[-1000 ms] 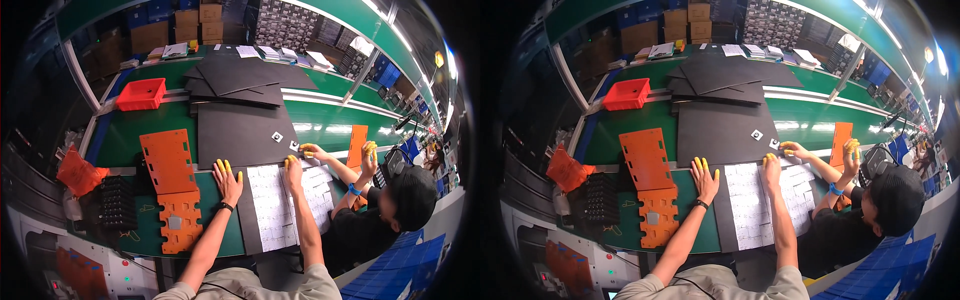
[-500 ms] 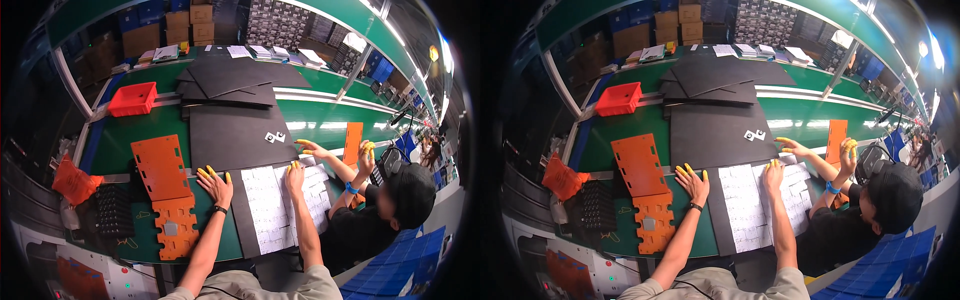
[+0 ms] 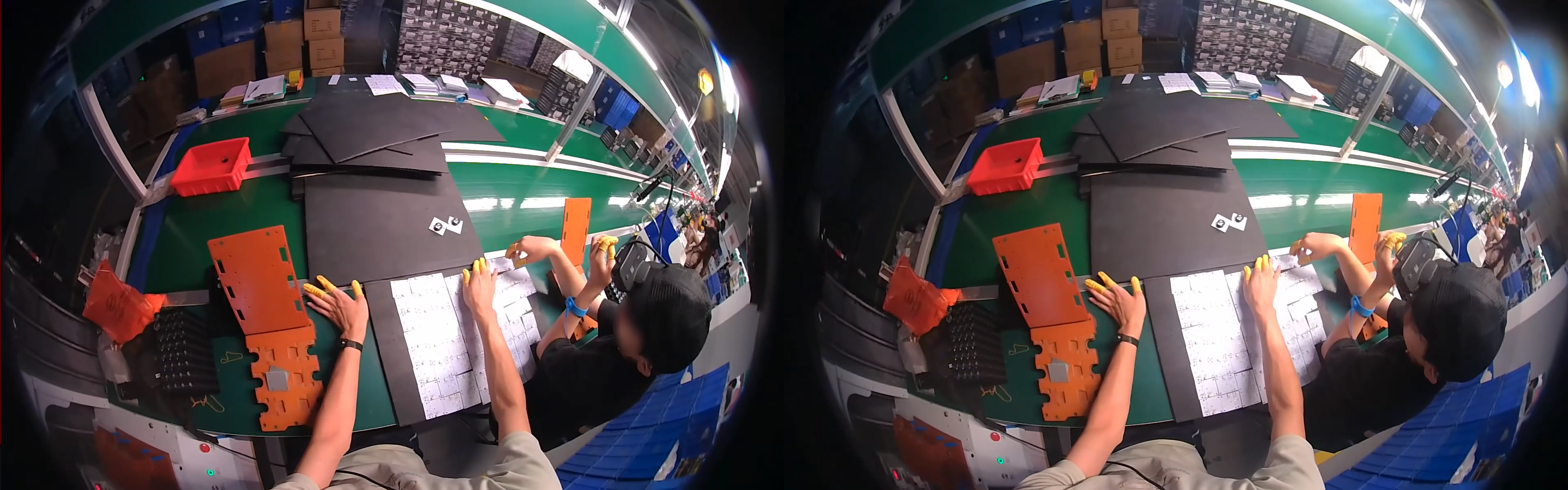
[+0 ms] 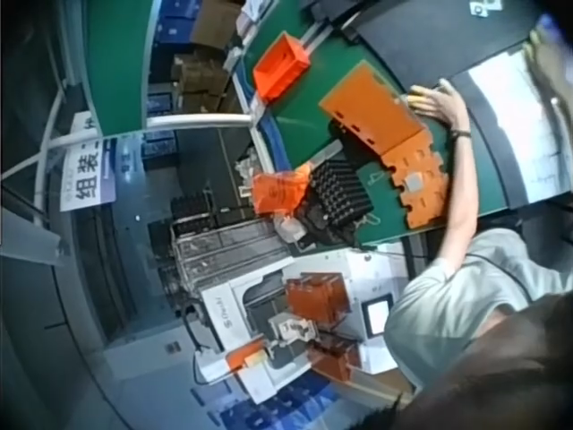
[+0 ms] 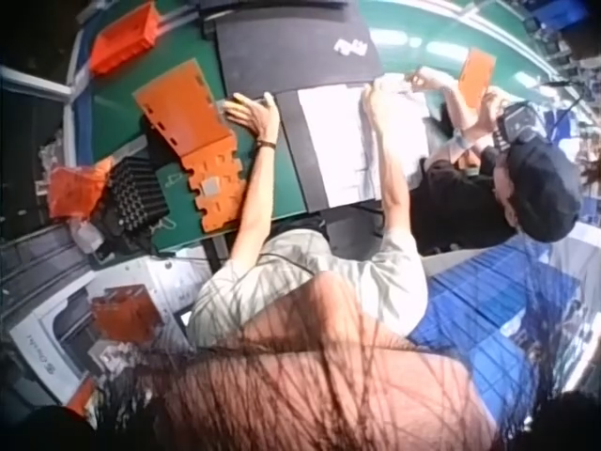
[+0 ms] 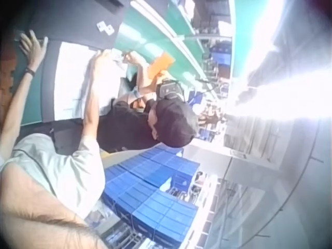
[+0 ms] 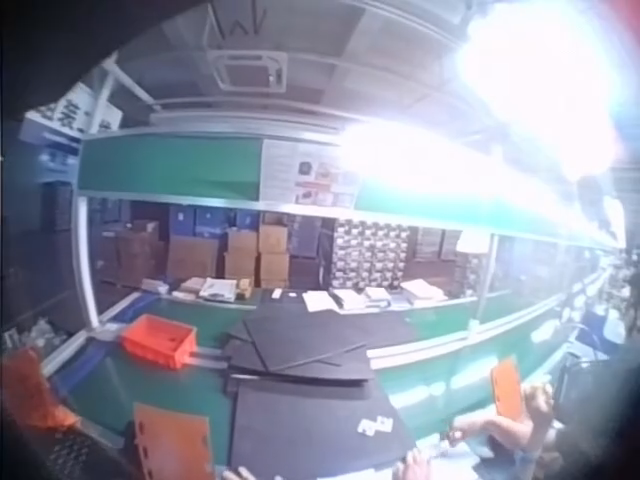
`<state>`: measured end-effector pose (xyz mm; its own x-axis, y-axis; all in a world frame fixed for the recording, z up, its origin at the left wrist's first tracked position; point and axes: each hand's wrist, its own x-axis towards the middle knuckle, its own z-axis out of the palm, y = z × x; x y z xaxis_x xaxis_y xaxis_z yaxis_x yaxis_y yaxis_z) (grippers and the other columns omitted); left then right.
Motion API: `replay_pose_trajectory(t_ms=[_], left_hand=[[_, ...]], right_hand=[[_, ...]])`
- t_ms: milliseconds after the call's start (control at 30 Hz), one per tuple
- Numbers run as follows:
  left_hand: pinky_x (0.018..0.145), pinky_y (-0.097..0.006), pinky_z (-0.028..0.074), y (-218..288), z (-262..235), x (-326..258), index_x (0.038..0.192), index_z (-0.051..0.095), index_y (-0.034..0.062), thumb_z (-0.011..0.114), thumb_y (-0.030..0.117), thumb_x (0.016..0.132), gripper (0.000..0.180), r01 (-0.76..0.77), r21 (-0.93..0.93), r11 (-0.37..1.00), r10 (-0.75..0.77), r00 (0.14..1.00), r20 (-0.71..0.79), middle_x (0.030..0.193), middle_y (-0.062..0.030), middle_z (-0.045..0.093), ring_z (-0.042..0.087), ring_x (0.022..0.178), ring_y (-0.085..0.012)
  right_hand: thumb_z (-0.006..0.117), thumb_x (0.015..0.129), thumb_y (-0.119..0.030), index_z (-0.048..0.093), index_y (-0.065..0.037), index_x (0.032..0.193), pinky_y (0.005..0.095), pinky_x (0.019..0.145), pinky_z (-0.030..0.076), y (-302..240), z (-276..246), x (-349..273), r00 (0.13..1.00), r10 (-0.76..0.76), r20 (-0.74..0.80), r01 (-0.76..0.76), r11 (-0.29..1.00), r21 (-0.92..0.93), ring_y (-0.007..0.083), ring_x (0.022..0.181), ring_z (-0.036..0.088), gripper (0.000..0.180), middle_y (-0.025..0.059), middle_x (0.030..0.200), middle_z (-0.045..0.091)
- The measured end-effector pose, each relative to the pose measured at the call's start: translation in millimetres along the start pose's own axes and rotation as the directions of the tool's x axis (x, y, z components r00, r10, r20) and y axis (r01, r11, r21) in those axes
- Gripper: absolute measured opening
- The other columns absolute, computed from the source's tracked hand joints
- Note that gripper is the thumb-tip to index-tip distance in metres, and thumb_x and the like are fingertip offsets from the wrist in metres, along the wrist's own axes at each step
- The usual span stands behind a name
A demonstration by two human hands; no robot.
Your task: Assembling and labeling plastic components at a factory workstation.
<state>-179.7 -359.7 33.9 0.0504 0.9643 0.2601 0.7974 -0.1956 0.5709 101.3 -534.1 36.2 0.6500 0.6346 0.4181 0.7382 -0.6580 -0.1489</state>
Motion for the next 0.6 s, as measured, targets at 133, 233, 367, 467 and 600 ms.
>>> replay_pose_trajectory(t_ms=[133, 233, 367, 467, 600], left_hand=[[0.119, -0.061, -0.003, -4.8, 3.4, 8.0, 0.151, 0.022, -0.0093, 0.057, 0.046, 0.093, 0.087, 0.050, 0.043, 0.998, -0.051, 0.998, 0.030, 0.155, -0.0403, 0.010, 0.004, 0.148, -0.0495], [0.120, -0.060, 0.001, -3.5, 4.6, 6.2, 0.150, 0.025, -0.0084, 0.059, 0.045, 0.092, 0.085, 0.030, 0.043, 0.999, -0.027, 0.997, -0.066, 0.154, -0.0372, 0.018, 0.011, 0.148, -0.0473], [0.120, -0.061, 0.003, -2.2, 6.0, 6.2, 0.150, 0.026, -0.0073, 0.060, 0.044, 0.092, 0.085, 0.029, 0.046, 0.999, -0.025, 0.995, -0.092, 0.152, -0.0355, 0.021, 0.014, 0.147, -0.0471], [0.120, -0.062, 0.003, -0.9, 4.9, 5.6, 0.148, 0.029, -0.0089, 0.060, 0.044, 0.091, 0.084, 0.021, 0.059, 0.998, -0.015, 0.995, -0.098, 0.151, -0.0356, 0.024, 0.015, 0.146, -0.0473], [0.120, -0.061, 0.002, 2.3, 1.1, 3.6, 0.146, 0.033, -0.0106, 0.060, 0.043, 0.091, 0.082, 0.009, 0.082, 0.997, -0.001, 0.995, -0.101, 0.150, -0.0358, 0.026, 0.016, 0.146, -0.0468]], right_hand=[[0.051, 0.100, -0.030, 0.051, 0.011, 0.131, 0.0596, 0.113, 0.028, -13.0, -3.7, 2.4, 0.998, 0.034, 0.058, -0.035, 0.999, 0.015, 0.0411, 0.136, 0.043, 0.051, 0.0286, 0.142, 0.048], [0.048, 0.101, -0.029, 0.049, 0.012, 0.133, 0.0574, 0.114, 0.029, -15.5, -5.0, 4.0, 0.993, 0.067, 0.095, -0.070, 0.997, 0.027, 0.0412, 0.137, 0.042, 0.052, 0.0287, 0.145, 0.045], [0.047, 0.101, -0.028, 0.049, 0.012, 0.133, 0.0556, 0.114, 0.030, -17.4, -4.4, 4.5, 0.995, 0.069, 0.073, -0.070, 0.997, 0.015, 0.0405, 0.137, 0.041, 0.051, 0.0283, 0.145, 0.045], [0.046, 0.101, -0.028, 0.049, 0.012, 0.134, 0.0549, 0.115, 0.030, -16.1, -3.8, 6.1, 0.995, 0.069, 0.073, -0.068, 0.998, -0.017, 0.0394, 0.138, 0.041, 0.051, 0.0279, 0.145, 0.045], [0.047, 0.101, -0.028, 0.049, 0.011, 0.133, 0.0544, 0.115, 0.029, -13.4, -1.3, 9.8, 0.996, 0.059, 0.066, -0.057, 0.998, -0.034, 0.0387, 0.138, 0.040, 0.050, 0.0271, 0.144, 0.047]])
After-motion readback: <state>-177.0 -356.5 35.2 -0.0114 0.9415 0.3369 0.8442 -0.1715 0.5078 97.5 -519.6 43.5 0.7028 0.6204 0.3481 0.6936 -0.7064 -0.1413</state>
